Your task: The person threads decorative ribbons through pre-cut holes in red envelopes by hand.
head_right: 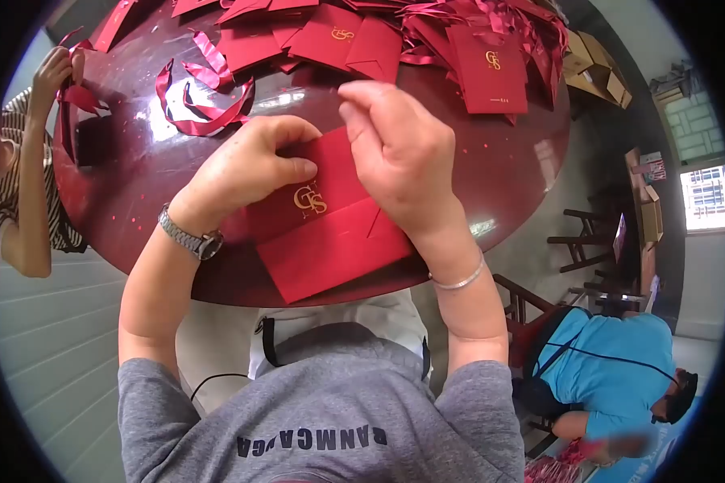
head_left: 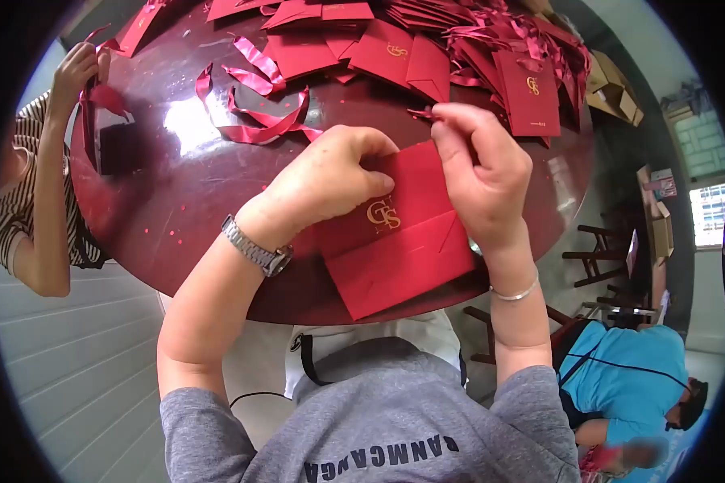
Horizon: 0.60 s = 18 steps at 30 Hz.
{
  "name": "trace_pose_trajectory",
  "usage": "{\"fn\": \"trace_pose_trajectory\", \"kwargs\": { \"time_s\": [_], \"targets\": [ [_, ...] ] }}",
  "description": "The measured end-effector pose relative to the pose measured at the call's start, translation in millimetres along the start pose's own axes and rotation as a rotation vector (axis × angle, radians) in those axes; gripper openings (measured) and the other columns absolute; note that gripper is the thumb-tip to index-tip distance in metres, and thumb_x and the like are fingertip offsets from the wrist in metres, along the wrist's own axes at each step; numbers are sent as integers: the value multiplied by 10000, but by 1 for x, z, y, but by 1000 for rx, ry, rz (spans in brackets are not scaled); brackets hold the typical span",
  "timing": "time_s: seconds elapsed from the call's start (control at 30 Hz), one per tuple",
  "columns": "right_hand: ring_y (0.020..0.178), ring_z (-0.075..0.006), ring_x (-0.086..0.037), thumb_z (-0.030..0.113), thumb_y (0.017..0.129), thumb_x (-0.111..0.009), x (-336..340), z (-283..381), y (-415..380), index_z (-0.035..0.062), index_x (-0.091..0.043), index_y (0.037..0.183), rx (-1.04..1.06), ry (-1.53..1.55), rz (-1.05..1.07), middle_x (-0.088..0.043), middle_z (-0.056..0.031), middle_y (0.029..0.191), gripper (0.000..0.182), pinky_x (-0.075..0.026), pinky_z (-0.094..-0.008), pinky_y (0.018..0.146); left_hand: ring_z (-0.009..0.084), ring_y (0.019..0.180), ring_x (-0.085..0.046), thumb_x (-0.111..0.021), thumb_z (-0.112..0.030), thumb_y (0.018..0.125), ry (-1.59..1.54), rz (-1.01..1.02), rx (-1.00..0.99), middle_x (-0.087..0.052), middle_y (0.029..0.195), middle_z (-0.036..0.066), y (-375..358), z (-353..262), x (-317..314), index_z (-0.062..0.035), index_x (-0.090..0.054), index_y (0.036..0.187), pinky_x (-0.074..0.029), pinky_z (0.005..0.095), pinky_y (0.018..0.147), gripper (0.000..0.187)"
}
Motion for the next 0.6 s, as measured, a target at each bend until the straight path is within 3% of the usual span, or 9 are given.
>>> {"fn": "trace_pose_trajectory", "kwargs": {
  "time_s": [0.07,0.17,0.3,0.6],
  "targets": [
    [729,-214,-656,-18,824,-669,0,5,-6,-6,-654,927,-40,7,167,-672,-122,837,105,-508,-288,665,128,818,-627,-668,-65,808,-207,19,89,-690,892,77,2,4,0,47,-650,1031,-502,276,755,250],
    [716,-236,-648,-23,811,-667,-3,7,-15,-4,-645,903,-63,-15,293,-664,-125,825,96,-504,-304,648,123,815,-625,-664,-51,808,-373,65,151,-683,900,66,1,6,0,34,-653,1030,-499,270,757,238],
    [692,-238,-632,-31,796,-659,-12,-1,-24,8,-635,877,-70,-7,279,-649,-112,800,93,-495,-306,635,99,810,-619,-650,-28,813,-585,129,173,-674,902,41,4,14,-5,15,-660,1029,-499,250,753,221],
    [650,-225,-614,-44,768,-655,-10,0,-25,11,-618,834,-17,-24,239,-630,-98,749,94,-488,-307,592,72,777,-606,-635,1,824,-458,72,169,-656,877,18,3,8,-2,11,-651,981,-500,219,744,158]
  ]
}}
Point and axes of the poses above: each hand's wrist, its own y-axis towards the middle knuckle, its own x-axis out of the back of the hand, z = x × y, the point moved 5 cm from there along y, towards the middle knuckle
